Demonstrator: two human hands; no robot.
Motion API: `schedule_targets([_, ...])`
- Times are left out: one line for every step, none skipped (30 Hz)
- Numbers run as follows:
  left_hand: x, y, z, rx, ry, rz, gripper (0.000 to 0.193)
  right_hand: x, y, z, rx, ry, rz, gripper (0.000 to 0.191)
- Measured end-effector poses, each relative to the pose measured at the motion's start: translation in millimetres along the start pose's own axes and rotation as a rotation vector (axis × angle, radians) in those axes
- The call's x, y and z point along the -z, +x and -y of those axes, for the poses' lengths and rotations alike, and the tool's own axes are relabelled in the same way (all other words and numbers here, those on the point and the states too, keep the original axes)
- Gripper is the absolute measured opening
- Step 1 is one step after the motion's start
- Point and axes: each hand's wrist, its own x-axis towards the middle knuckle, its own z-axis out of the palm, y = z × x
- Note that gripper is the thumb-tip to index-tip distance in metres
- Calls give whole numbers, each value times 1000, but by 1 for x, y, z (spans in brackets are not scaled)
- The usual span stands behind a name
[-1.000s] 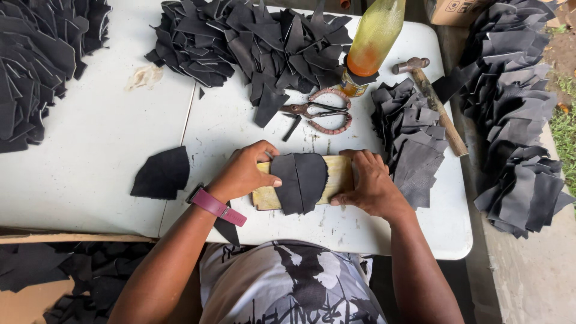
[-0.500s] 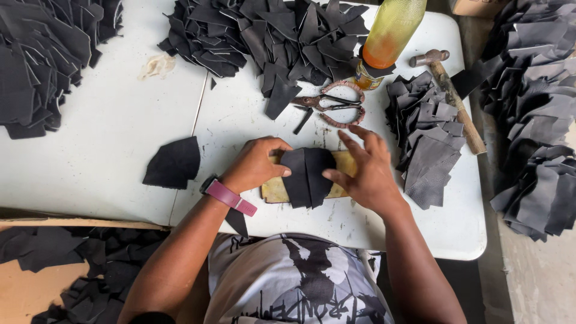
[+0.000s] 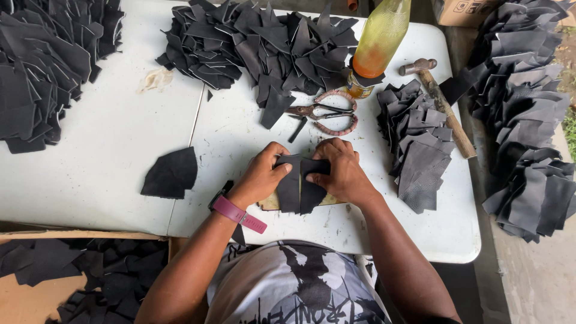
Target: The person assembles small black leather pieces by hand on a white table. They pick up two pieces, align them, press them together, and place the joined unit into a growing stack. The process is repeated continuously with new pairs from the surrounding piles.
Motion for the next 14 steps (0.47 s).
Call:
schedule_targets([2, -3, -2, 66, -22, 0, 29, -1, -2, -3, -25, 89, -6, 45])
schedule_targets([4, -4, -4, 131, -44, -1, 32, -2, -1, -5, -47, 177, -11, 39])
schedule_targets([5, -3, -8, 80, -126, 10, 31, -1, 0, -9, 5, 396, 1, 36])
schedule_targets([5, -2, -11, 34, -212, 23, 31, -1, 0, -13, 52, 616, 18, 32])
schedule_targets([4, -5, -14, -9, -299, 36, 30, -2, -3, -16, 93, 836, 37, 28])
schedule_targets([2, -9, -18, -22, -309, 42, 29, -3, -7, -18, 47, 844, 51, 29])
schedule_targets([-1, -9, -23, -42, -315, 48, 27, -2, -8, -20, 6, 852, 60, 29])
schedule_targets([-2, -8, -28, -63, -320, 55, 26, 0, -9, -21, -34, 859, 68, 30])
schedule_targets([-2, -9, -34, -74, -295, 44, 24, 2, -11, -21, -38, 856, 51, 30])
schedule_targets([-3, -10, -40, -84, -270, 34, 23, 3, -13, -20, -45, 852, 34, 30])
schedule_targets([-4, -11, -44, -91, -245, 24, 22, 5, -15, -19, -53, 849, 17, 30])
schedule_targets([-4, -12, -49, -88, -232, 21, 22, 6, -16, -18, -79, 849, 11, 28])
schedule_targets([-4, -14, -53, -84, -219, 20, 23, 7, -17, -17, -106, 849, 4, 28])
schedule_targets([-3, -16, -57, -80, -205, 18, 24, 7, -19, -15, -134, 849, -2, 27])
